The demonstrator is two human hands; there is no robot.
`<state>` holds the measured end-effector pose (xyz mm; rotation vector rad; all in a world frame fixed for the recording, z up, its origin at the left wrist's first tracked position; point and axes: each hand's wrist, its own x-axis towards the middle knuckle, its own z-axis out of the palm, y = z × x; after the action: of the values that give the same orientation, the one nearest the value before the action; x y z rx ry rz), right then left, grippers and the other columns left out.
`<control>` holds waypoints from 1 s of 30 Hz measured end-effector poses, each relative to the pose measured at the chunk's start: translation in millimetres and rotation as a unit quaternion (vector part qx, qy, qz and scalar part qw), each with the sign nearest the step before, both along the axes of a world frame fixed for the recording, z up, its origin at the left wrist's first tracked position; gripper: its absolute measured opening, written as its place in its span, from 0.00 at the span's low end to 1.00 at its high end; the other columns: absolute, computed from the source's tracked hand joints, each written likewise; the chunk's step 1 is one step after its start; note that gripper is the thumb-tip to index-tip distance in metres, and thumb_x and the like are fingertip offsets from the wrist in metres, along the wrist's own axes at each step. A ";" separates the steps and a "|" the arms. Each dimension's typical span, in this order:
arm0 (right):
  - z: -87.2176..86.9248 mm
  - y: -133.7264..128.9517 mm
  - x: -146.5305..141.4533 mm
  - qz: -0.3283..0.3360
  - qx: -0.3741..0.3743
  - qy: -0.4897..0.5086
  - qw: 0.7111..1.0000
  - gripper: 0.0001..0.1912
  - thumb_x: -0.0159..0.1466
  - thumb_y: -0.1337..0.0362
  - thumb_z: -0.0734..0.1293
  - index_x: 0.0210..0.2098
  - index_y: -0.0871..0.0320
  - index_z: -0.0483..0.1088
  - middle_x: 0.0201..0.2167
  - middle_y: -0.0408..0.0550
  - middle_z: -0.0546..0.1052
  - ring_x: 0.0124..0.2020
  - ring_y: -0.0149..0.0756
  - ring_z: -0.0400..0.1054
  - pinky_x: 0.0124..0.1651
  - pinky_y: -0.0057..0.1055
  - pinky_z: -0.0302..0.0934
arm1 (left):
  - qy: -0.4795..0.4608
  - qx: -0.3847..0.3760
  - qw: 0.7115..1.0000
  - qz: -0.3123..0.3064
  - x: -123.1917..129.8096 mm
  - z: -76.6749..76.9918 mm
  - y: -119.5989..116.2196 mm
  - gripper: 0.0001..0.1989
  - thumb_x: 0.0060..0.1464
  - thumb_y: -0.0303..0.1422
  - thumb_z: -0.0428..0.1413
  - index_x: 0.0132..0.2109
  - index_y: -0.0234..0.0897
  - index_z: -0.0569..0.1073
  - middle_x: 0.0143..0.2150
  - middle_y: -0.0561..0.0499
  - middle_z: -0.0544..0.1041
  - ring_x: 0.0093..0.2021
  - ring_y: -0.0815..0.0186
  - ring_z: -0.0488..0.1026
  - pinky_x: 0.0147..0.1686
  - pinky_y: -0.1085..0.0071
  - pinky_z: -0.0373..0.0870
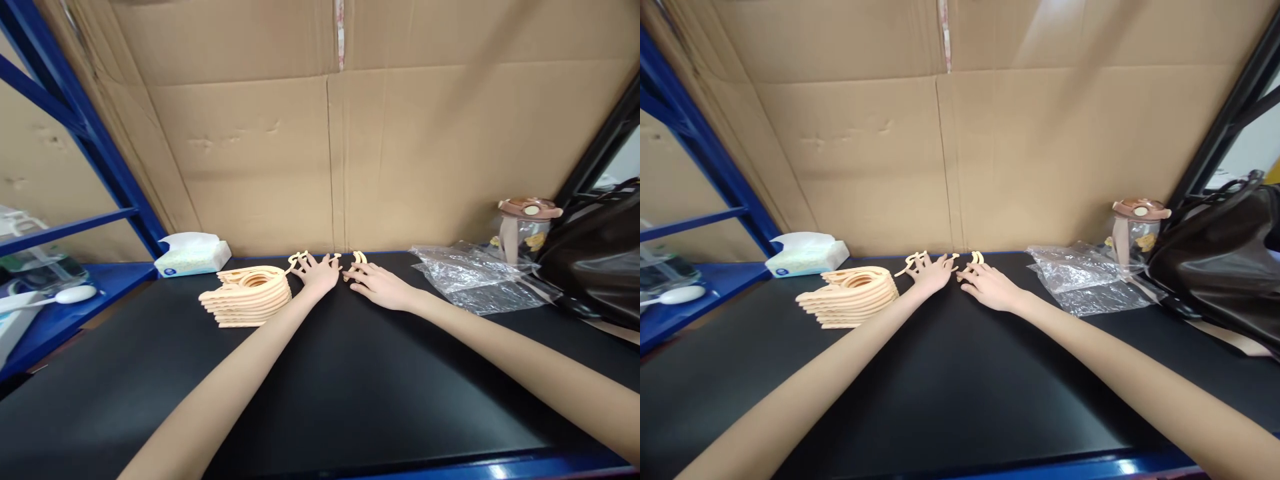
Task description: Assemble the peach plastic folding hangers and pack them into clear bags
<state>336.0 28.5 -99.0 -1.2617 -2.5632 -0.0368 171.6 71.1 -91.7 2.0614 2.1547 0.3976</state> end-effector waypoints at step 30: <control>30.2 -40.6 20.7 0.060 -0.103 0.117 0.986 0.19 0.65 0.54 0.59 0.27 0.54 0.76 0.30 0.41 0.79 0.25 0.31 0.69 0.34 0.28 0.58 | 0.111 -0.049 0.987 -0.107 10.0 -1.8 -63.1 0.33 0.63 0.46 0.33 0.67 0.27 0.47 0.69 0.39 0.40 0.68 0.45 0.38 0.62 0.49 0.43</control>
<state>356.8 -12.1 -68.9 -1.0999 -2.4792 0.3878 181.6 7.9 -93.5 2.3451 1.9862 0.0370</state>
